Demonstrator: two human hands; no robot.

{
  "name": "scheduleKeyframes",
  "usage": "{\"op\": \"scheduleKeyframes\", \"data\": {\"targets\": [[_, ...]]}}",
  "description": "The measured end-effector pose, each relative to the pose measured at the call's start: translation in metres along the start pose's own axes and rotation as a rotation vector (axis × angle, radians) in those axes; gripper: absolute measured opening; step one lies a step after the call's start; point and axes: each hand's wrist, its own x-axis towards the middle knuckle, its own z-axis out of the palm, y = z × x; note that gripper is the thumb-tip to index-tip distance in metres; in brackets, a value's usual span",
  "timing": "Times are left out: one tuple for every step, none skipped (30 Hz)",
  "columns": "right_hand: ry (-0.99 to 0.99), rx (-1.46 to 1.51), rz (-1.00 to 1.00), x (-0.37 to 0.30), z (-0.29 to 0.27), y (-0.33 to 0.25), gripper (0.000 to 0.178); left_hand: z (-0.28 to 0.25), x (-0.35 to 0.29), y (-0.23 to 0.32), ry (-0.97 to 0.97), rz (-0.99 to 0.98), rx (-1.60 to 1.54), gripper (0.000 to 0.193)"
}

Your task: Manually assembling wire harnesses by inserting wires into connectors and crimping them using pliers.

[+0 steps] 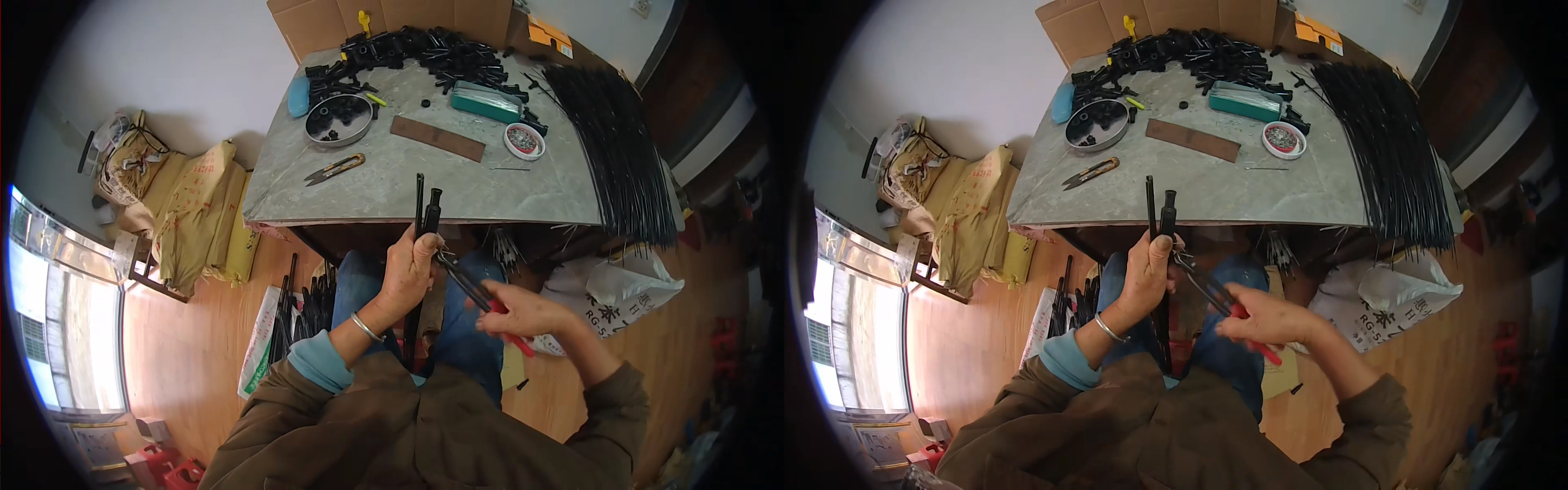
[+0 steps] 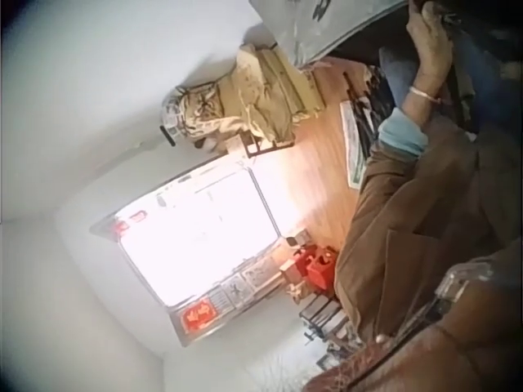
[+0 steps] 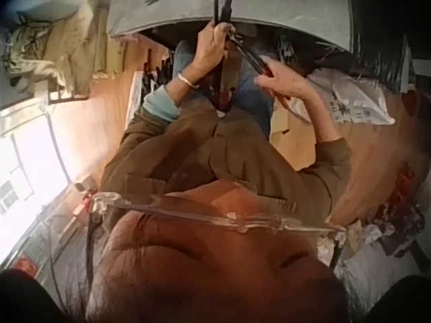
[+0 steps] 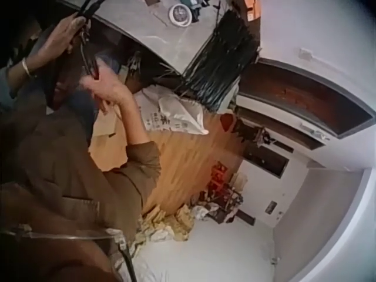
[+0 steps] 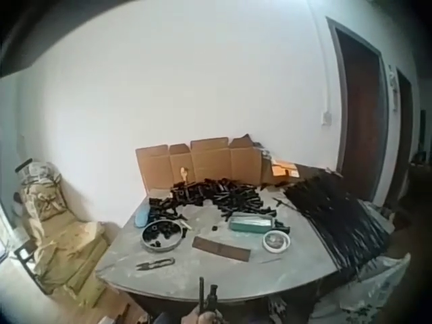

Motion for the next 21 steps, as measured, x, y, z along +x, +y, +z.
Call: {"op": "scheduleKeyframes", "data": {"targets": [[0.224,-0.359,-0.247,-0.002,-0.001,0.000,0.014,0.000,0.001,-0.001,0.005,-0.025,-0.026,0.050],[0.448,-0.719,-0.492,-0.003,-0.002,0.001,0.014,-0.001,0.002,-0.002,0.011,-0.049,-0.051,0.050],[0.672,-1.079,-0.735,-0.004,-0.002,0.001,0.015,-0.003,0.002,-0.003,0.008,-0.050,-0.048,0.050],[0.676,-1.076,-0.734,-0.008,0.001,0.001,0.015,-0.008,0.000,-0.006,-0.021,-0.051,-0.072,0.052],[0.455,-0.508,-0.420,-0.014,0.006,0.003,0.016,-0.011,-0.002,-0.007,-0.050,-0.053,-0.095,0.053],[0.216,0.050,-0.102,-0.018,0.010,0.007,0.019,-0.011,-0.005,-0.006,-0.052,-0.055,-0.093,0.053],[0.086,0.187,-0.079,-0.016,0.006,0.023,0.024,-0.008,-0.008,-0.002,-0.054,-0.043,-0.082,0.054],[0.095,0.189,-0.080,-0.014,0.004,0.030,0.024,-0.005,-0.009,0.001,-0.041,-0.029,-0.070,0.055],[-0.069,0.331,-0.113,-0.012,0.002,0.035,0.023,-0.001,-0.009,0.003,-0.049,-0.029,-0.076,0.055],[-0.247,0.472,-0.143,-0.010,0.003,0.036,0.021,0.001,-0.010,0.004,-0.028,-0.026,-0.063,0.055],[-0.142,0.144,-0.090,-0.015,-0.003,0.025,0.019,0.003,-0.011,0.004,-0.006,-0.022,-0.051,0.055],[-0.143,0.146,-0.089,-0.017,0.001,0.024,0.019,0.003,-0.011,0.003,-0.006,-0.024,-0.051,0.055],[0.140,-0.370,-0.251,-0.016,0.002,0.021,0.019,0.002,-0.010,0.001,0.006,-0.020,-0.041,0.054],[0.430,-0.885,-0.408,-0.016,0.007,0.014,0.020,0.001,-0.010,-0.002,0.016,-0.017,-0.036,0.054],[0.606,-1.017,-0.580,-0.017,0.018,0.003,0.023,-0.002,-0.009,-0.004,0.026,-0.017,-0.036,0.054],[0.605,-1.020,-0.578,-0.022,0.019,-0.002,0.023,-0.003,-0.009,-0.005,0.034,-0.024,-0.050,0.053],[0.476,-0.739,-0.386,-0.027,0.017,-0.006,0.023,-0.004,-0.009,-0.006,0.042,-0.031,-0.063,0.053],[0.344,-0.457,-0.196,-0.029,0.016,-0.007,0.024,-0.006,-0.009,-0.007,0.046,-0.030,-0.063,0.053],[0.349,-0.451,-0.193,-0.029,0.019,0.000,0.024,-0.007,-0.009,-0.009,0.004,0.005,-0.046,0.053],[0.220,-0.102,-0.120,-0.026,0.023,0.010,0.020,-0.008,-0.008,-0.009,-0.037,0.047,-0.034,0.053],[0.087,0.246,-0.048,-0.022,0.024,0.018,0.017,-0.007,-0.008,-0.007,-0.041,0.049,-0.040,0.053]]}}
